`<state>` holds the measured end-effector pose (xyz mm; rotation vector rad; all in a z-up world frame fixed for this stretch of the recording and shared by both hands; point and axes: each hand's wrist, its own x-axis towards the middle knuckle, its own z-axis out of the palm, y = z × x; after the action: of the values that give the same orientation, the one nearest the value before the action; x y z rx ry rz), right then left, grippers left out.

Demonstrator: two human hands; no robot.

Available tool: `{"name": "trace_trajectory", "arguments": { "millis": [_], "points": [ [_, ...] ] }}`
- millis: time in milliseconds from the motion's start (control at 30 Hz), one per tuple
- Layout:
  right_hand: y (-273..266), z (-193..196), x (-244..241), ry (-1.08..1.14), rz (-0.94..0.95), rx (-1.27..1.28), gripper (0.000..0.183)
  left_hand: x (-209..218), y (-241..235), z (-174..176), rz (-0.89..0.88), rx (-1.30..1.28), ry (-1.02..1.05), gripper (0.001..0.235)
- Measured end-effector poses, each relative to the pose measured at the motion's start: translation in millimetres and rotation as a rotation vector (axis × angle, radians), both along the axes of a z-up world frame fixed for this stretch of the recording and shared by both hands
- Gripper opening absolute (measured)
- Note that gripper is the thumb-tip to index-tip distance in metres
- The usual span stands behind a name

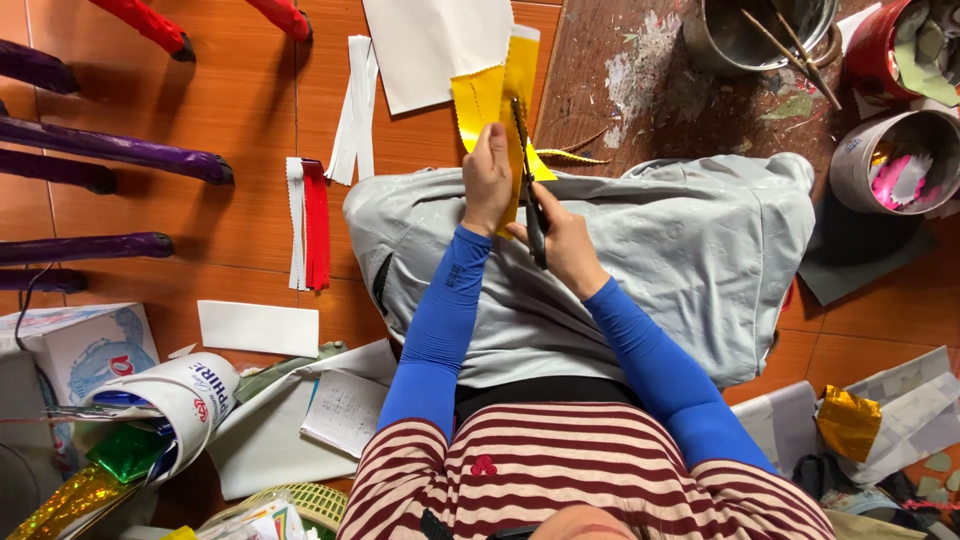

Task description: Manually cutting paper strips using scissors and organizing them.

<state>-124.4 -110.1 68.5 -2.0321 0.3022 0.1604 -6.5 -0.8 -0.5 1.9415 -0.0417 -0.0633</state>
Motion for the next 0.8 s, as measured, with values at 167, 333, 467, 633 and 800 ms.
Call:
{"name": "trace_trajectory", "arguments": {
  "millis": [167, 333, 467, 633, 800],
  "points": [
    [-12.6, -14.1, -0.4, 0.034, 0.051, 0.444, 0.086, -3.1, -1.4, 19.8, -0.035, -0.027, -0.106, 0.047],
    [-13.7, -12.4, -2.5, -0.156, 0.233, -0.076, 0.098, -1.9, 0.1, 25.2, 0.005, -0.013, -0.222, 0.043],
    [-8.4, -16.6, -4.5, -0.22, 0.162, -0.064, 0.085, -0.3, 1.5, 18.0, -0.034, -0.041, -0.185, 0.045],
    [-3.0, -11.3, -4.9, -0.148, 0.084, 0.022, 0.069, 3.6, 2.0, 12.0, -0.014, -0.064, -0.108, 0.05],
    [0.9, -9.4, -3.9, -0.126, 0.007, 0.024, 0.063, 2.1, 1.2, -8.6, -0.067, -0.125, -0.053, 0.053]
  ]
}}
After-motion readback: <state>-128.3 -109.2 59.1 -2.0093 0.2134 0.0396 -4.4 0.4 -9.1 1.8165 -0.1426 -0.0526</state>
